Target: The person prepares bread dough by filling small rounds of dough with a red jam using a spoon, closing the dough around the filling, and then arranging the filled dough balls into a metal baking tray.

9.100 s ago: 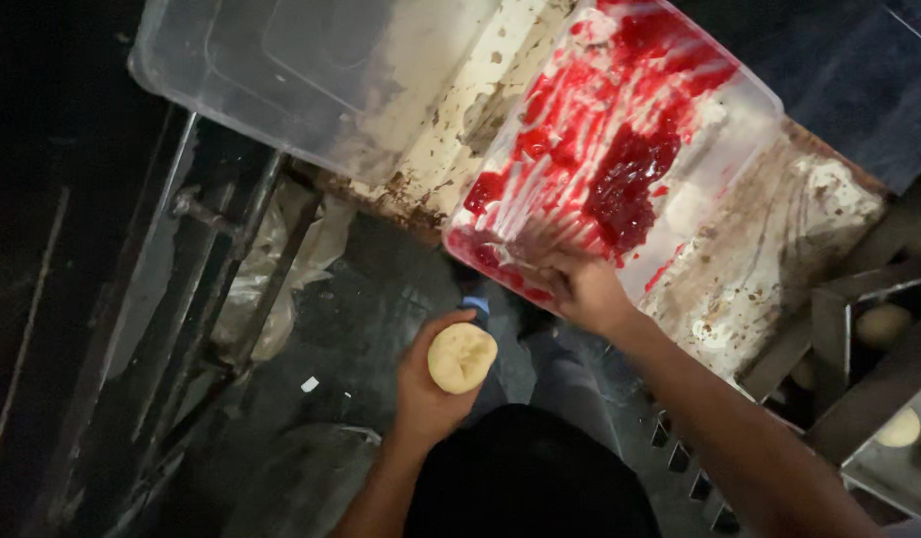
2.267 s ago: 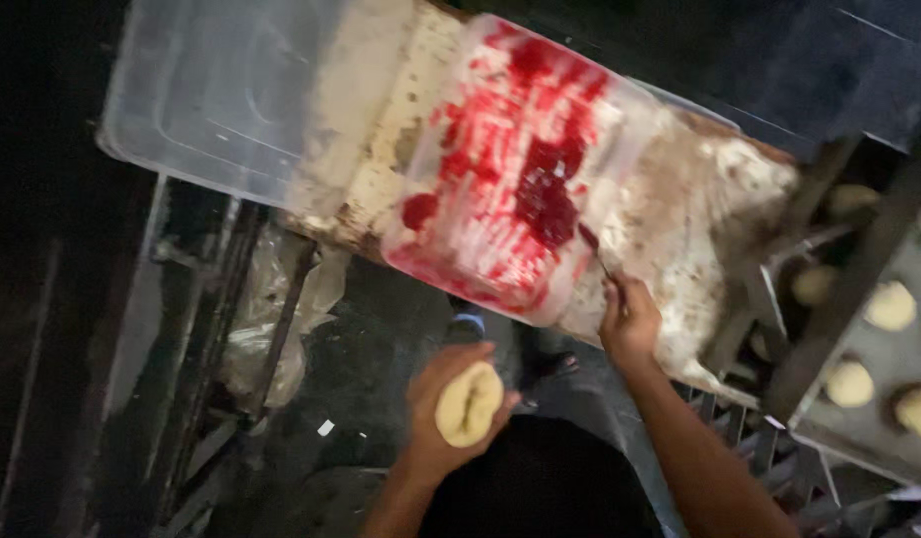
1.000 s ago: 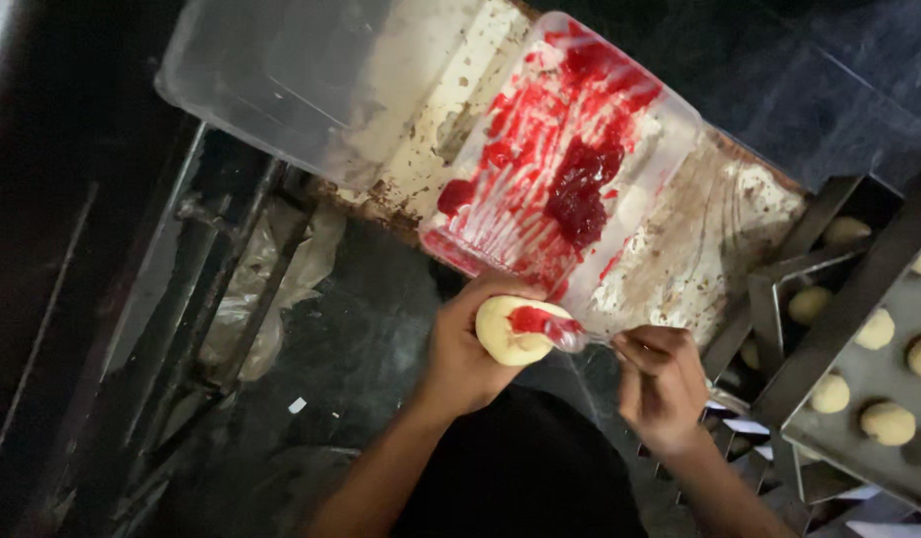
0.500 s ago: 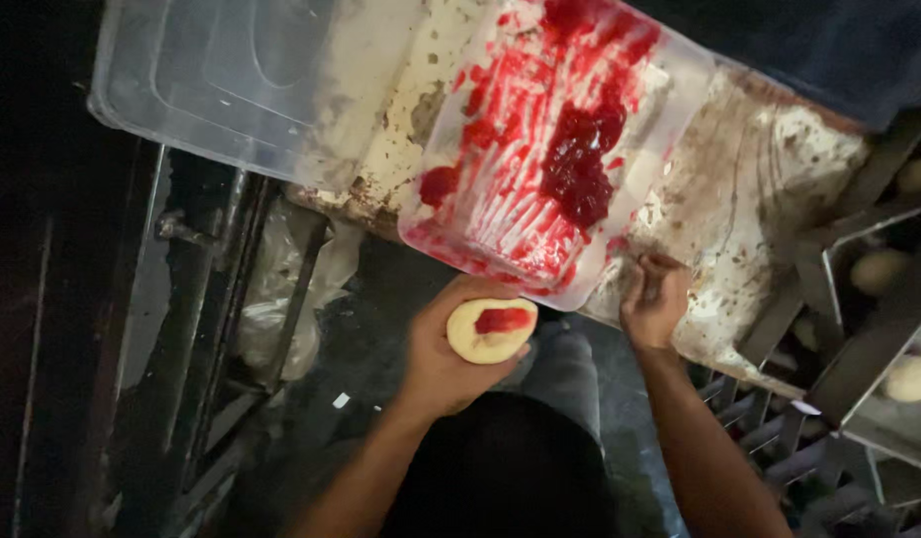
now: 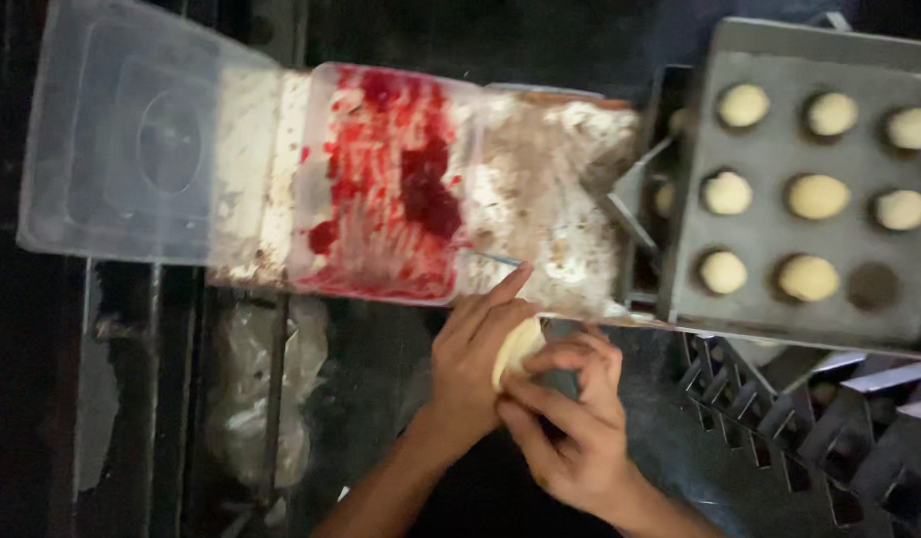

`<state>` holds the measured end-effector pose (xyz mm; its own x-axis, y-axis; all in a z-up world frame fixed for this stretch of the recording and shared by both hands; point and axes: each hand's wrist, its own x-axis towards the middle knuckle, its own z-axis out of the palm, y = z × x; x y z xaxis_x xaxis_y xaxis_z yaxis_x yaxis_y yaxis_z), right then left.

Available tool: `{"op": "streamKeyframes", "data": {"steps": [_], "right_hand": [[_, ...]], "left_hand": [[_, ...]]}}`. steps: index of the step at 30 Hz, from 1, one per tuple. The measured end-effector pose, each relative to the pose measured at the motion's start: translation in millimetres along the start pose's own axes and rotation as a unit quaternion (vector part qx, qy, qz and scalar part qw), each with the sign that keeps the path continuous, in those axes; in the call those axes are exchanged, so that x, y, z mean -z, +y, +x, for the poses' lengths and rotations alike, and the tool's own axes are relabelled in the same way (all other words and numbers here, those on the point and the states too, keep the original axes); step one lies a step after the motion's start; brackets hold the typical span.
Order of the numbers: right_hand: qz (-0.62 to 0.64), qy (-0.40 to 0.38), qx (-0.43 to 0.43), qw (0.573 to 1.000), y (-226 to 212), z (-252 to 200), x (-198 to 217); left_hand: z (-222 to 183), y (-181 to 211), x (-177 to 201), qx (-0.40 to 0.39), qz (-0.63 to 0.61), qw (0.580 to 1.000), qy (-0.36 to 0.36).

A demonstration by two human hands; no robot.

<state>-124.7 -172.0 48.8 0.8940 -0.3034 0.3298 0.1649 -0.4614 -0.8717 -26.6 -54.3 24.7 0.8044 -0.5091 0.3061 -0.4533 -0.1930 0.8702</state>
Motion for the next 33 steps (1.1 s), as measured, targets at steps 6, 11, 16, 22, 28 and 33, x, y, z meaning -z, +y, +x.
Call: {"op": "streamKeyframes", "data": {"steps": [6,11,16,22,28,33], "right_hand": [[0.043,0.024,-0.003,0.999,19,-10,83],[0.290,0.073,-0.149,0.943,24,-33,121],[-0.098,0.070,0.055,0.991,3,-58,156],[-0.064,0.147,0.025,0.987,-45,-89,153],[-0.089,0.170,0.032,0.981,-94,-122,127],[-0.137,0.173,0.001,0.975,-110,-156,105]], "left_hand": [[2,50,-48,-0.050,-0.070,0.991,-0.100],[-8,82,-94,-0.117,-0.034,0.991,-0.061],[-7,108,-109,-0.181,-0.036,0.976,-0.114],[-22,133,-99,-0.270,-0.038,0.957,-0.099],[-52,153,-54,-0.312,-0.057,0.937,-0.145],[-82,156,-23,-0.308,-0.020,0.931,-0.194]]}}
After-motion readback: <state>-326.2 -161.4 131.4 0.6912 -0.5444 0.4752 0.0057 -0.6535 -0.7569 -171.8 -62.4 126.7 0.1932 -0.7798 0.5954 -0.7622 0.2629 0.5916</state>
